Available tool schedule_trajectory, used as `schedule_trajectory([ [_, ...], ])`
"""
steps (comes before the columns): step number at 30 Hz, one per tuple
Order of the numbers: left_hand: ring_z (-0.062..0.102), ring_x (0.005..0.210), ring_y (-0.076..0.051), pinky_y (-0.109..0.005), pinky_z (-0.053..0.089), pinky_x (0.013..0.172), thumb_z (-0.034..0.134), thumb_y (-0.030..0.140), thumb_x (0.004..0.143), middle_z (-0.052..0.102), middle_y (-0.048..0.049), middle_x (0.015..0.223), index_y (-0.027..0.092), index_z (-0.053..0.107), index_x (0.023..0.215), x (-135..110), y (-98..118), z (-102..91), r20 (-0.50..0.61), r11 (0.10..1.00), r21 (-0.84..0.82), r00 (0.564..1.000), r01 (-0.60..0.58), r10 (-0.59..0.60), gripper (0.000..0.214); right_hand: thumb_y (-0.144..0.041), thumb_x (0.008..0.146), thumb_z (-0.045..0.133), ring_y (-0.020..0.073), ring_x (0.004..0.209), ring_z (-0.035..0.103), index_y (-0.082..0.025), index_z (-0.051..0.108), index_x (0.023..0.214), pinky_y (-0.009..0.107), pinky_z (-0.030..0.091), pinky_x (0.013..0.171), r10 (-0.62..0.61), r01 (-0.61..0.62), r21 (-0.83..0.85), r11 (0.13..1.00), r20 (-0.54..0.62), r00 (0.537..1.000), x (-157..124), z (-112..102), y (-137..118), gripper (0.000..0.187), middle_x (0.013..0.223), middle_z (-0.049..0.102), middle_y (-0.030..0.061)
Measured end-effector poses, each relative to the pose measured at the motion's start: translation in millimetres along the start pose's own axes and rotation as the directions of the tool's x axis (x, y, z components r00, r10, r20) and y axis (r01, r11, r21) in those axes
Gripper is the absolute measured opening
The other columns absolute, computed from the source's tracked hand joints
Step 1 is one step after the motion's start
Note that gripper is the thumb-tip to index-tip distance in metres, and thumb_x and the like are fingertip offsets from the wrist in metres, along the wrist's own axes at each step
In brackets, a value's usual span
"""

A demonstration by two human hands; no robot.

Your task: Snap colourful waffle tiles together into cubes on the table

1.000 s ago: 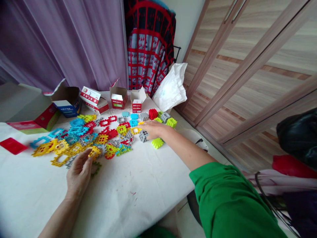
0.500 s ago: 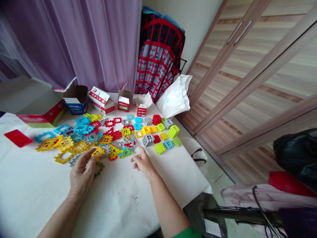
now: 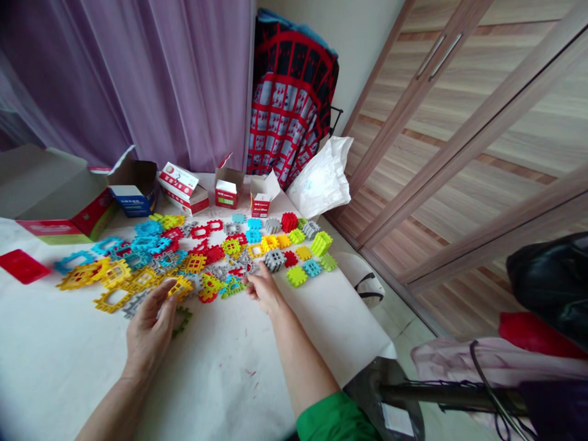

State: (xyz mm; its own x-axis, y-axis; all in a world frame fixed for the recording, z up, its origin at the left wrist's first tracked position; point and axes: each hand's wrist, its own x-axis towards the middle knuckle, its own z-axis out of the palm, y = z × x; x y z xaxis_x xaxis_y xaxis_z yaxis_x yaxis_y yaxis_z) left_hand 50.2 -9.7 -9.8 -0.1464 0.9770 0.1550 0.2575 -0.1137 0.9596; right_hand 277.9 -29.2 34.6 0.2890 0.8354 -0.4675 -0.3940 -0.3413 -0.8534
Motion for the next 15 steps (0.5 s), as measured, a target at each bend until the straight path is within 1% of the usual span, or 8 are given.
schedule_trajectory([
  [2,0.063,0.119,-0.027,-0.049,0.044,0.11,0.056,0.049,0.084,0.069,-0.0065,0.125,0.027,0.067,0.119,-0.3,0.0,-0.3,0.01,1.0,0.022,1.0,0.008,-0.009,0.043,-0.018,0.066,0.064,0.0087,0.046,0.045,-0.033,0.043,0.139,0.014,0.019,0.041,-0.001,0.001,0.014,1.0,0.003,1.0,0.3,-1.1,-0.6,0.078,0.063,0.063,-0.0063],
  [5,0.064,0.117,-0.027,-0.049,0.045,0.109,0.055,0.049,0.084,0.07,-0.006,0.123,0.027,0.067,0.118,-0.6,2.7,-1.3,0.006,0.998,0.056,1.0,0.008,-0.008,0.041,-0.017,0.068,0.061,0.0085,0.046,0.045,-0.032,0.039,0.144,0.013,0.019,0.041,0.007,-0.006,0.027,1.0,-0.004,1.0,0.0,-1.9,-0.5,0.081,0.064,0.063,-0.0063],
  [11,0.065,0.117,-0.026,-0.047,0.048,0.107,0.057,0.047,0.085,0.071,-0.007,0.12,0.025,0.067,0.114,-0.6,9.3,-2.2,0.005,0.999,0.03,1.0,-0.025,0.025,0.038,-0.017,0.069,0.064,0.0093,0.047,0.045,-0.032,0.032,0.149,0.013,0.021,0.041,0.009,-0.008,0.054,0.999,-0.013,1.0,-1.8,-0.9,-0.6,0.088,0.064,0.063,-0.0054],
  [14,0.064,0.118,-0.026,-0.047,0.048,0.108,0.056,0.046,0.085,0.071,-0.0065,0.12,0.026,0.067,0.114,-0.9,10.2,-2.4,-0.005,0.999,0.032,1.0,-0.026,0.026,0.037,-0.017,0.067,0.066,0.0093,0.047,0.046,-0.028,0.032,0.148,0.014,0.021,0.041,-0.005,0.006,0.059,0.998,-0.018,1.0,-0.8,-2.2,0.3,0.089,0.064,0.063,-0.0044],
  [15,0.064,0.118,-0.026,-0.047,0.048,0.108,0.056,0.046,0.085,0.071,-0.0064,0.121,0.026,0.067,0.114,-1.0,10.0,-2.4,-0.009,0.999,0.034,1.0,-0.024,0.025,0.037,-0.018,0.067,0.066,0.0091,0.047,0.046,-0.028,0.034,0.147,0.013,0.021,0.041,-0.018,0.018,0.052,0.998,-0.003,1.0,0.0,-2.9,1.1,0.087,0.065,0.063,-0.0042],
])
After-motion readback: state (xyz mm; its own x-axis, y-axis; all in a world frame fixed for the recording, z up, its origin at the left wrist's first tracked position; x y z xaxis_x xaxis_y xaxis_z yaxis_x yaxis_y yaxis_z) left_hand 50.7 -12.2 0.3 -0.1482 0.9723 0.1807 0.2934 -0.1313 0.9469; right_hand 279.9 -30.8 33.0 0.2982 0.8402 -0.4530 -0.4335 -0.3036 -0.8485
